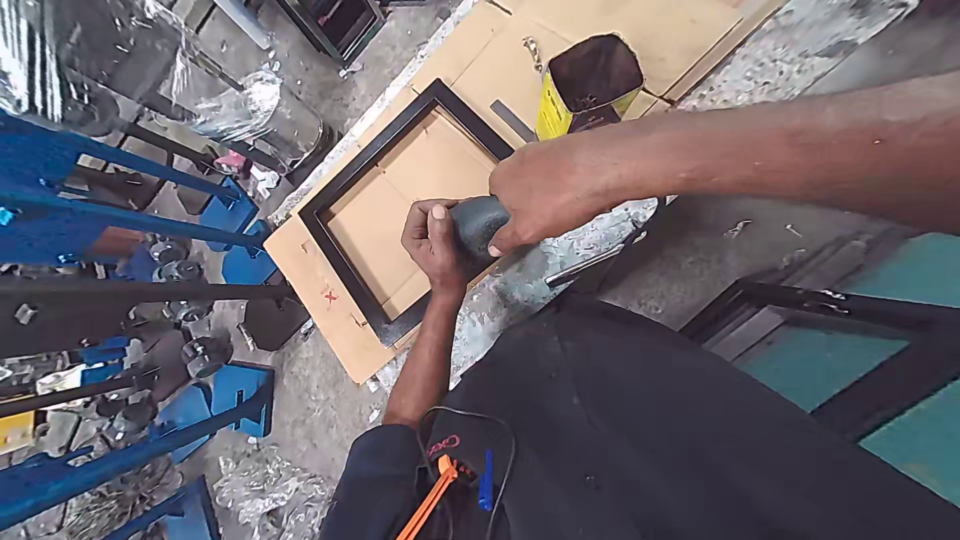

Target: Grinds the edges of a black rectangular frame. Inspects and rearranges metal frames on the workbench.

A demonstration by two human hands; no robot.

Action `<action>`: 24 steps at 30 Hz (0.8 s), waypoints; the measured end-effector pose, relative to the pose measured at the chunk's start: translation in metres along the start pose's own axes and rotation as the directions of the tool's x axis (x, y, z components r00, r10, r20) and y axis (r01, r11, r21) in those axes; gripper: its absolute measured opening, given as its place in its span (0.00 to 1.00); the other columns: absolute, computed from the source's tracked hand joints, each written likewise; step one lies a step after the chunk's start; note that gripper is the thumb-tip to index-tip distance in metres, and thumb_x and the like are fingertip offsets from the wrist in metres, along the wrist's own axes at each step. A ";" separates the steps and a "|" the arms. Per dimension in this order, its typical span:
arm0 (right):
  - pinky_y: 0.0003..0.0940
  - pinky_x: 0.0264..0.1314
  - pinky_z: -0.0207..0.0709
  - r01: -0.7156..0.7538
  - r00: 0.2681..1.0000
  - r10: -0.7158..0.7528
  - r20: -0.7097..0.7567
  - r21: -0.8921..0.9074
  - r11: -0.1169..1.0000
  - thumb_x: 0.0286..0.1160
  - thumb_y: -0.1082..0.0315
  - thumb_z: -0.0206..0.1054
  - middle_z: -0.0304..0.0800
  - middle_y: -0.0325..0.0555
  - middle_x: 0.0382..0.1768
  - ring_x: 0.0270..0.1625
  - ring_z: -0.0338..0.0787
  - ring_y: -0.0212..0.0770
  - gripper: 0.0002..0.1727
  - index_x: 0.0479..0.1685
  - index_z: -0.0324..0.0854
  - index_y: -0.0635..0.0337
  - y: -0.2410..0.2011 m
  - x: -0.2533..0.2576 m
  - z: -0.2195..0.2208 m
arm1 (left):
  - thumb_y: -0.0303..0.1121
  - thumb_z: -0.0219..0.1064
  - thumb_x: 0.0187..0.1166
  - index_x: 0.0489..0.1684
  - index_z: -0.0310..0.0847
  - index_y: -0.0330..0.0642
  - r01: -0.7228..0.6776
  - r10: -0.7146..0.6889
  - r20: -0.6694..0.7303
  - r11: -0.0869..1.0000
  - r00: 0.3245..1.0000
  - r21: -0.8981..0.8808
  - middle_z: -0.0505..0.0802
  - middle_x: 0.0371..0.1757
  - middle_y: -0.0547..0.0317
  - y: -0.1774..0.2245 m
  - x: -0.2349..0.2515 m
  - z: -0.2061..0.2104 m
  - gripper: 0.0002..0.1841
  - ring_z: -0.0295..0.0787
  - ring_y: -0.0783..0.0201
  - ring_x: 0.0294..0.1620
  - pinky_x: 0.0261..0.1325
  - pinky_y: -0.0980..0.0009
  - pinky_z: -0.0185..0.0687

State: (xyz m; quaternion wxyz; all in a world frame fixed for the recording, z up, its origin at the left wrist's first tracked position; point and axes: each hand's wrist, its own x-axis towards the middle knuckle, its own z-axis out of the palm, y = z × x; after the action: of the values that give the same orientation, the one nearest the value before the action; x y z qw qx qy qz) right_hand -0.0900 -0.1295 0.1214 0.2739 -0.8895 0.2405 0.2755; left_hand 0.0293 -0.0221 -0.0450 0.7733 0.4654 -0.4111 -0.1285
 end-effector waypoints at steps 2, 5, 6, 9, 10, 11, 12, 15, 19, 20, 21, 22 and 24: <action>0.42 0.28 0.81 -0.019 0.998 0.014 0.053 0.078 0.997 0.77 0.43 0.73 0.86 0.42 0.20 0.21 0.84 0.39 0.23 0.40 0.85 0.56 0.001 0.004 0.002 | 0.49 0.56 0.88 0.39 0.85 0.40 0.020 -0.021 0.020 0.999 1.000 0.036 0.90 0.31 0.62 0.002 -0.005 -0.001 0.22 0.88 0.69 0.31 0.37 0.70 0.88; 0.41 0.27 0.79 -0.018 0.998 0.009 0.070 0.124 0.992 0.75 0.45 0.76 0.86 0.44 0.22 0.20 0.83 0.40 0.22 0.49 0.85 0.56 0.004 0.011 0.004 | 0.55 0.49 0.91 0.49 0.83 0.45 0.066 -0.077 0.074 0.988 0.994 0.137 0.88 0.36 0.63 0.008 -0.014 -0.004 0.24 0.87 0.72 0.34 0.39 0.74 0.87; 0.41 0.26 0.79 -0.016 0.998 0.009 0.064 0.112 0.994 0.74 0.46 0.77 0.87 0.44 0.22 0.20 0.83 0.40 0.22 0.51 0.85 0.55 0.005 0.013 0.004 | 0.56 0.48 0.91 0.50 0.83 0.47 0.072 -0.086 0.079 0.984 0.993 0.163 0.88 0.36 0.65 0.008 -0.017 -0.006 0.24 0.86 0.73 0.33 0.36 0.75 0.85; 0.42 0.25 0.78 -0.019 0.999 0.016 0.041 0.067 0.998 0.73 0.50 0.78 0.87 0.44 0.23 0.20 0.83 0.40 0.20 0.53 0.86 0.54 0.007 0.015 0.004 | 0.55 0.48 0.92 0.51 0.82 0.46 0.051 -0.065 0.092 0.987 0.994 0.153 0.87 0.36 0.64 0.004 -0.016 -0.005 0.23 0.85 0.72 0.33 0.37 0.75 0.85; 0.42 0.25 0.79 -0.023 0.999 0.021 0.039 0.057 0.998 0.73 0.51 0.78 0.88 0.43 0.23 0.20 0.83 0.40 0.20 0.54 0.85 0.53 0.008 0.015 0.004 | 0.53 0.50 0.92 0.48 0.83 0.44 0.035 -0.045 0.081 0.992 0.996 0.123 0.88 0.35 0.63 0.002 -0.012 -0.003 0.23 0.87 0.71 0.33 0.38 0.74 0.87; 0.43 0.25 0.79 -0.024 0.999 0.022 0.037 0.055 0.998 0.73 0.52 0.78 0.88 0.43 0.23 0.20 0.83 0.40 0.20 0.55 0.85 0.53 0.009 0.016 0.004 | 0.50 0.53 0.91 0.45 0.83 0.41 0.012 -0.018 0.062 0.996 0.998 0.083 0.89 0.33 0.62 -0.001 -0.008 0.000 0.21 0.88 0.70 0.33 0.39 0.72 0.88; 0.43 0.25 0.78 -0.021 0.999 0.019 0.033 0.056 0.998 0.72 0.53 0.78 0.88 0.43 0.22 0.19 0.82 0.40 0.20 0.56 0.85 0.53 0.011 0.016 0.004 | 0.45 0.57 0.89 0.39 0.84 0.37 -0.018 0.017 0.024 1.000 1.000 0.023 0.90 0.30 0.60 -0.005 -0.003 0.003 0.20 0.89 0.68 0.31 0.37 0.70 0.89; 0.42 0.23 0.76 -0.025 0.999 0.024 0.027 0.041 0.999 0.73 0.53 0.78 0.85 0.43 0.20 0.18 0.80 0.39 0.21 0.57 0.85 0.56 0.010 0.014 0.002 | 0.42 0.58 0.88 0.35 0.84 0.35 -0.037 0.037 0.000 0.999 0.999 -0.007 0.90 0.28 0.59 -0.007 0.002 0.006 0.19 0.89 0.67 0.29 0.36 0.68 0.89; 0.47 0.29 0.82 0.016 1.000 -0.015 0.013 -0.036 0.999 0.71 0.52 0.79 0.88 0.42 0.24 0.22 0.85 0.41 0.17 0.52 0.88 0.51 0.014 0.023 0.002 | 0.54 0.52 0.91 0.50 0.82 0.43 0.015 -0.022 0.059 0.992 0.998 0.123 0.88 0.38 0.61 0.002 -0.020 -0.002 0.24 0.87 0.69 0.35 0.40 0.72 0.88; 0.47 0.30 0.83 0.023 1.000 -0.022 0.008 -0.045 0.999 0.71 0.52 0.79 0.88 0.42 0.24 0.23 0.86 0.41 0.16 0.51 0.88 0.50 0.014 0.024 0.001 | 0.55 0.51 0.91 0.52 0.81 0.44 0.012 -0.020 0.063 0.991 0.998 0.133 0.88 0.39 0.61 0.002 -0.023 -0.004 0.24 0.87 0.70 0.36 0.40 0.72 0.87; 0.47 0.30 0.83 0.020 1.000 -0.020 0.009 -0.047 0.999 0.71 0.52 0.79 0.88 0.42 0.24 0.24 0.86 0.41 0.16 0.50 0.88 0.50 0.012 0.024 0.001 | 0.55 0.51 0.91 0.53 0.81 0.45 0.010 -0.019 0.063 0.991 0.998 0.130 0.89 0.39 0.61 0.002 -0.024 -0.005 0.23 0.87 0.70 0.36 0.40 0.72 0.87; 0.46 0.29 0.81 0.014 1.000 -0.013 0.011 -0.040 0.999 0.72 0.52 0.78 0.88 0.42 0.23 0.23 0.85 0.41 0.15 0.49 0.88 0.51 0.010 0.023 0.002 | 0.55 0.50 0.91 0.52 0.81 0.45 0.019 -0.026 0.059 0.991 0.998 0.129 0.89 0.39 0.62 0.002 -0.024 -0.005 0.23 0.87 0.71 0.36 0.39 0.73 0.87; 0.46 0.29 0.81 0.002 1.000 -0.002 0.011 -0.039 0.999 0.72 0.52 0.78 0.88 0.43 0.24 0.23 0.85 0.42 0.16 0.50 0.88 0.51 0.007 0.023 0.001 | 0.54 0.50 0.92 0.50 0.82 0.45 0.040 -0.045 0.039 0.991 0.998 0.132 0.89 0.37 0.62 0.004 -0.021 -0.003 0.22 0.87 0.71 0.35 0.39 0.73 0.87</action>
State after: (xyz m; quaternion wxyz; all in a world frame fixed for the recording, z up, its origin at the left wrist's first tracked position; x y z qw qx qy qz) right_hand -0.0778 -0.1407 0.1039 0.2579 -0.8934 0.2326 0.2848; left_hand 0.0174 -0.0063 -0.0535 0.7295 0.5208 -0.4247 -0.1273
